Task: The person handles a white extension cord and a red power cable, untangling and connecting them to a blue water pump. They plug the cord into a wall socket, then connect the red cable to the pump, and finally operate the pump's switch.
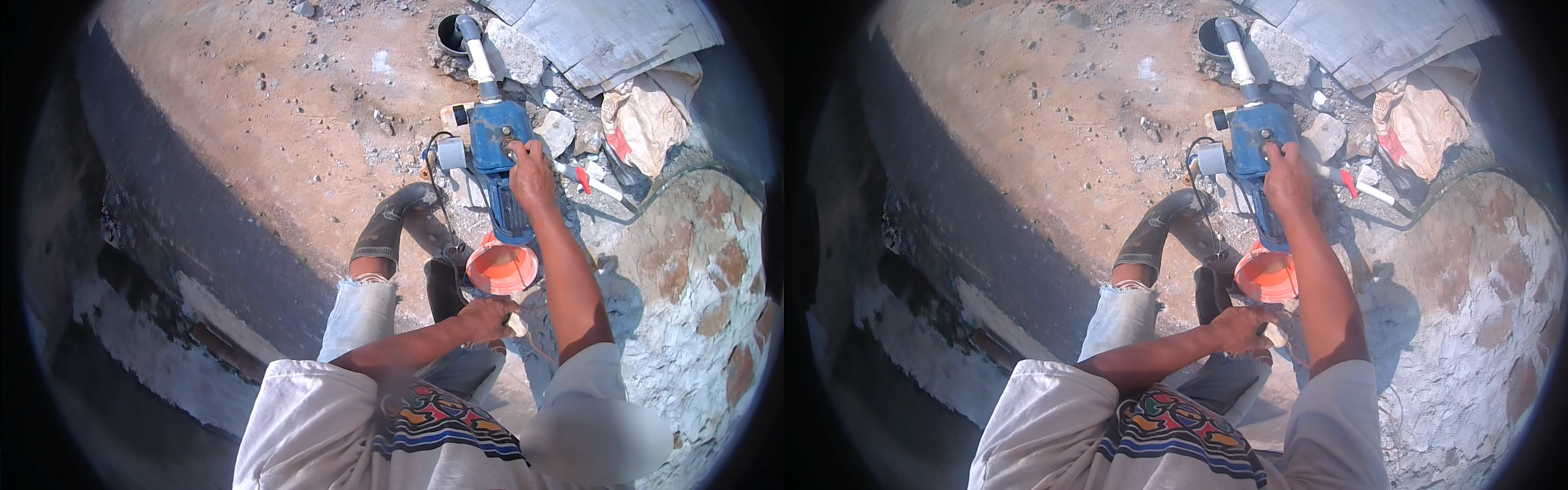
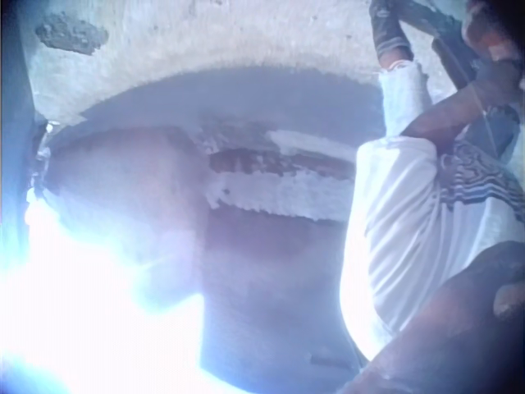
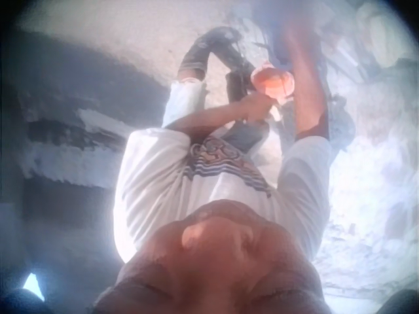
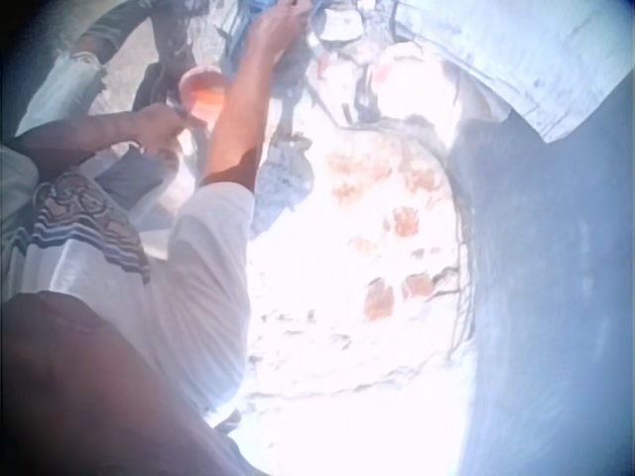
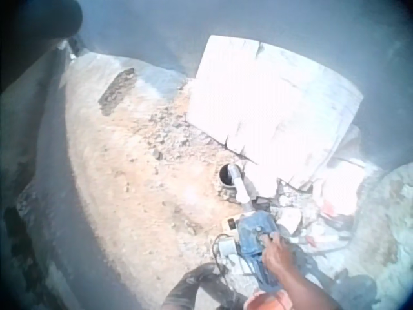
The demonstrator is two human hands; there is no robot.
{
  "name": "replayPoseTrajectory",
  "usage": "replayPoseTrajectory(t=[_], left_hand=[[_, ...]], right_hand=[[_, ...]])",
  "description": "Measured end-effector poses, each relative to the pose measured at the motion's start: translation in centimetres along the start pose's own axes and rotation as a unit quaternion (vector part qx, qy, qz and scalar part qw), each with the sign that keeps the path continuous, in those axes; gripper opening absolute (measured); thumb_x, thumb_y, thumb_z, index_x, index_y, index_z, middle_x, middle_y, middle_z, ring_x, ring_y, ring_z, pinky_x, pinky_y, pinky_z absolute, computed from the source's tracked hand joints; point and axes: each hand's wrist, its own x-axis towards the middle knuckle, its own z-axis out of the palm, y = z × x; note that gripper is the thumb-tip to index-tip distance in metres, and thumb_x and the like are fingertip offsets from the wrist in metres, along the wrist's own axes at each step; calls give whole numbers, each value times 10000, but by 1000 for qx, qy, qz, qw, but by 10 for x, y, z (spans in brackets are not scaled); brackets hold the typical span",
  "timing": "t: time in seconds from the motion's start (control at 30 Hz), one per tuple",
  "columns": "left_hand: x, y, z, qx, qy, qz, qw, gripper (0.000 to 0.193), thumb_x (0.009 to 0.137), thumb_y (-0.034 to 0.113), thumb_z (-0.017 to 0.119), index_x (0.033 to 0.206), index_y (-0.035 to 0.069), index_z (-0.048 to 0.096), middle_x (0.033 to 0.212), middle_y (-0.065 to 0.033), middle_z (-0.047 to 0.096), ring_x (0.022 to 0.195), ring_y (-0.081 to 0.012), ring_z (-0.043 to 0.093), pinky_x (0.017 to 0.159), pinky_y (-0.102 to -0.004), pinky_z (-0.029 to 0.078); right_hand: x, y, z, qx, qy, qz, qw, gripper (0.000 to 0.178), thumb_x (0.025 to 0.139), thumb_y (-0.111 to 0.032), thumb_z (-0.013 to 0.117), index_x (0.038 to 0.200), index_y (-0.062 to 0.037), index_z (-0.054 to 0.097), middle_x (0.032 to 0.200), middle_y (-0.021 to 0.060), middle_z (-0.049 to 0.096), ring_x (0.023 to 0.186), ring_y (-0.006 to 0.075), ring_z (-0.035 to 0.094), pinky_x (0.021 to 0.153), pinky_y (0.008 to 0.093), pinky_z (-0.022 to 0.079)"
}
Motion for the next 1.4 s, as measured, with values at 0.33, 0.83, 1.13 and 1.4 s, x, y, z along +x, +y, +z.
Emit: replayPoseTrajectory(t=[0.33,0.83,1.13,1.4], left_hand=[[7,-5,6,-2,-31,-28,999,622,834,424,652,1353,127,482,1289,-187,556,1177,-326,559,1008,-412,428],[13,-11,16,21,7,-17,1000,609,824,431,658,1314,110,489,1212,-202,579,1136,-344,577,972,-432,451],[10,-3,3,36,-12,-27,999,666,785,505,697,1308,133,517,1196,-163,619,1131,-314,592,961,-422,455],[9,-1,-2,29,-13,-48,998,713,746,547,724,1303,143,536,1122,-137,667,1082,-293,624,931,-397,469]], right_hand=[[4,7,5,-27,-62,-34,997,284,895,-186,617,1124,-87,480,1073,199,520,942,402,614,798,479,524],[-3,2,4,-45,22,-48,998,310,919,-284,584,1072,-34,485,1047,208,569,942,393,632,765,482,532],[3,8,2,-29,-68,-9,997,307,892,-225,598,1143,-81,495,1096,199,496,977,375,599,809,463,523],[4,-4,-18,70,-95,123,985,380,866,-227,650,1179,-69,501,1119,216,482,996,405,594,807,512,504]])
